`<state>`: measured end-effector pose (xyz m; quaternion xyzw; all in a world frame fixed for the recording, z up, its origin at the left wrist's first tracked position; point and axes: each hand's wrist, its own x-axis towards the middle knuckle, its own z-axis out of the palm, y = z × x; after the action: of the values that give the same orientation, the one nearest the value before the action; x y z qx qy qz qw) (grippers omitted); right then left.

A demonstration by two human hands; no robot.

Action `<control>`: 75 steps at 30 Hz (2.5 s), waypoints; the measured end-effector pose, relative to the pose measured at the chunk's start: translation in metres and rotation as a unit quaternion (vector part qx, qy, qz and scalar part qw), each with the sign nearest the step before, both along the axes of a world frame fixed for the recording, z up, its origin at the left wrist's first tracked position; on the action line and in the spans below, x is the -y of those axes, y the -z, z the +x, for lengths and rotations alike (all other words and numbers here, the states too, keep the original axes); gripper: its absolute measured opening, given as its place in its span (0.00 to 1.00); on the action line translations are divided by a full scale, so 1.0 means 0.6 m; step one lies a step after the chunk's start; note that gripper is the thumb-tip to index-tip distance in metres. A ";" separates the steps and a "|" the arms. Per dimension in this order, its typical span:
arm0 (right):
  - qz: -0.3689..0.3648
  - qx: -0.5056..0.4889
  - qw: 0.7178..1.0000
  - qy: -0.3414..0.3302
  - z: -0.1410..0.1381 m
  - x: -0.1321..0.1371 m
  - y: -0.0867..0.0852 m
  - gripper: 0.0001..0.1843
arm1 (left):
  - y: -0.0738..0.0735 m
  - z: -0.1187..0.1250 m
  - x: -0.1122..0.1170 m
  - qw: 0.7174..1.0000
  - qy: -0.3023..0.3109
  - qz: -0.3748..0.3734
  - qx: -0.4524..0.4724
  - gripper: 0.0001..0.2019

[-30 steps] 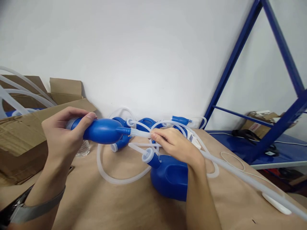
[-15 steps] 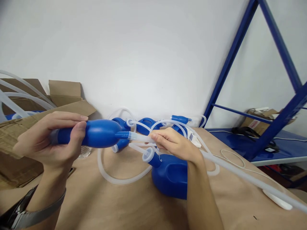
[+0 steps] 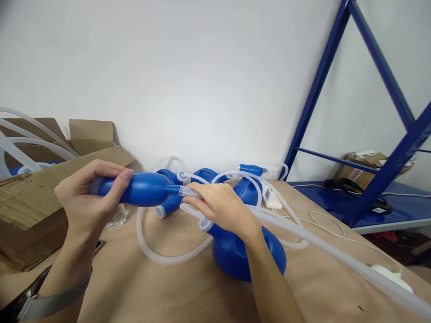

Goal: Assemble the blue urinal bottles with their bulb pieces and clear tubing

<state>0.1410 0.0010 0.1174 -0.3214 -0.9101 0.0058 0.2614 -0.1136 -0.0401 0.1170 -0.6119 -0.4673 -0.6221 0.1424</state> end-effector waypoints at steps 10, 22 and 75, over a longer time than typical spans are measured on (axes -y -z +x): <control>-0.044 -0.050 0.990 -0.127 0.016 0.023 -0.009 0.23 | -0.006 -0.005 0.020 0.998 0.033 0.012 -0.047 0.12; -0.023 -0.060 0.989 -0.132 0.012 0.031 -0.006 0.19 | 0.002 0.015 0.017 0.998 0.015 -0.002 -0.061 0.15; -0.194 -0.329 0.910 -0.163 -0.046 -0.013 0.041 0.31 | 0.008 0.012 -0.020 0.983 -0.014 0.056 0.176 0.09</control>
<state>0.1134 0.0087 0.0926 -0.1931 -0.7932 0.3303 0.4738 -0.1066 -0.0279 0.1122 -0.4776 -0.4581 -0.7429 0.1007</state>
